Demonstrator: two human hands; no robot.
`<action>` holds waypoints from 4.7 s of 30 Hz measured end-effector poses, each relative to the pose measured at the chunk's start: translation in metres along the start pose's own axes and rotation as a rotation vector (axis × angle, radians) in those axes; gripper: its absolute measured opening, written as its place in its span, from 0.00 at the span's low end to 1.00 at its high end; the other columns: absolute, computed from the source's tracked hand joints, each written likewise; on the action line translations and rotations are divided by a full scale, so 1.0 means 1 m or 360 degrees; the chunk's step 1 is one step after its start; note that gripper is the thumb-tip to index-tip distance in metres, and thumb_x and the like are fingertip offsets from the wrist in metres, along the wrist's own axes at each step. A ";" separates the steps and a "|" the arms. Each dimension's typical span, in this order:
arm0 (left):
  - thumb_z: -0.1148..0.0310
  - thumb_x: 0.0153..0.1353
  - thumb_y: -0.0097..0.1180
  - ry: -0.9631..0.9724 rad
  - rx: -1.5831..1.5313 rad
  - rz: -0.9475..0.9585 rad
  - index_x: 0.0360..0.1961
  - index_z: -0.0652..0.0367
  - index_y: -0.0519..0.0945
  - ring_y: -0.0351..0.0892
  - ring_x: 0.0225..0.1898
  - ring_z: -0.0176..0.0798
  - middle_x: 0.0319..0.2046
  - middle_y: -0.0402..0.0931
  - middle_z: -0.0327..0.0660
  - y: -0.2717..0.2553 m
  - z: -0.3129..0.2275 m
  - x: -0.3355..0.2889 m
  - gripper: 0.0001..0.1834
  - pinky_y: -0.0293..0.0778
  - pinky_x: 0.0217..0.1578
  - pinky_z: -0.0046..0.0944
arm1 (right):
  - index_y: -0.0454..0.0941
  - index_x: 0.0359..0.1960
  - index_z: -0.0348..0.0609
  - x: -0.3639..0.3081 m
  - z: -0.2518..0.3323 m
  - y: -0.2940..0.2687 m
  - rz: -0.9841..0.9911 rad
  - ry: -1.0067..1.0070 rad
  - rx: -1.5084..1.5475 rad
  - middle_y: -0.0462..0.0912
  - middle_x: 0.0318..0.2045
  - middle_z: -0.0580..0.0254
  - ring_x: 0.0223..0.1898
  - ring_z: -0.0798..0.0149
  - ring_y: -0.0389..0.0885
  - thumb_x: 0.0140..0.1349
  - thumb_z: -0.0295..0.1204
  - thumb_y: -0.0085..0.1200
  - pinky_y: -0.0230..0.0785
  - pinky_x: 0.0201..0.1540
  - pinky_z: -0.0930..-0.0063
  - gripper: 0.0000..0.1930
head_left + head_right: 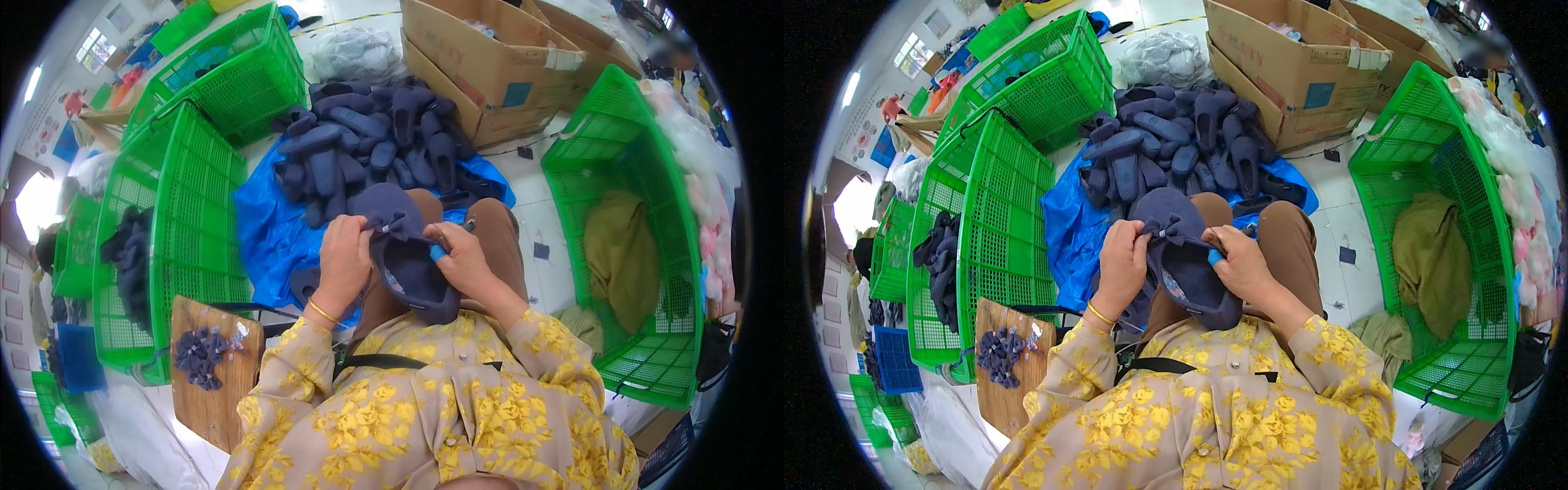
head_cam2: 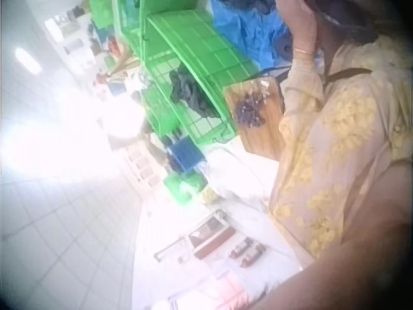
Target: The person sits on the floor and sews a decorative bow onto the vamp of a dark blue slipper using a needle and thread. They repeatedly pull the thread through the fabric and tie off the bow, then place the finished slipper aside and pick up another to repeat the process.
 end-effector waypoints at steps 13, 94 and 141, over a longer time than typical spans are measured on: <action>0.71 0.58 0.60 -0.0605 -0.0509 0.0364 0.36 0.64 0.76 0.70 0.27 0.39 0.28 0.71 0.43 0.050 0.039 0.000 0.09 0.68 0.30 0.35 | 0.72 0.39 0.43 0.031 0.008 0.012 0.0136 0.0013 -0.0852 0.76 0.35 0.55 0.37 0.48 0.78 0.45 0.26 0.61 0.68 0.38 0.58 0.18; 0.81 0.51 0.60 -0.0794 -0.1133 0.0429 0.68 0.66 0.50 0.74 0.54 0.39 0.55 0.67 0.49 0.047 -0.050 -0.038 0.44 0.73 0.53 0.36 | 0.79 0.35 0.42 0.030 0.054 -0.077 -0.0433 -0.0036 -0.0260 0.80 0.30 0.62 0.26 0.65 0.79 0.57 0.28 0.61 0.70 0.31 0.77 0.07; 0.75 0.59 0.56 -0.0476 -0.0397 0.0174 0.39 0.62 0.75 0.74 0.38 0.41 0.38 0.75 0.44 0.102 0.044 -0.008 0.08 0.71 0.41 0.37 | 0.77 0.37 0.46 -0.057 -0.069 -0.100 -0.0514 0.0250 -0.1107 0.81 0.31 0.55 0.31 0.49 0.81 0.51 0.27 0.56 0.73 0.33 0.57 0.10</action>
Point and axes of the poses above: each hand's wrist, its own x-axis towards the middle knuckle, its own y-axis out of the palm, z = x × y, the point moved 8 cm from there along x, towards the middle knuckle
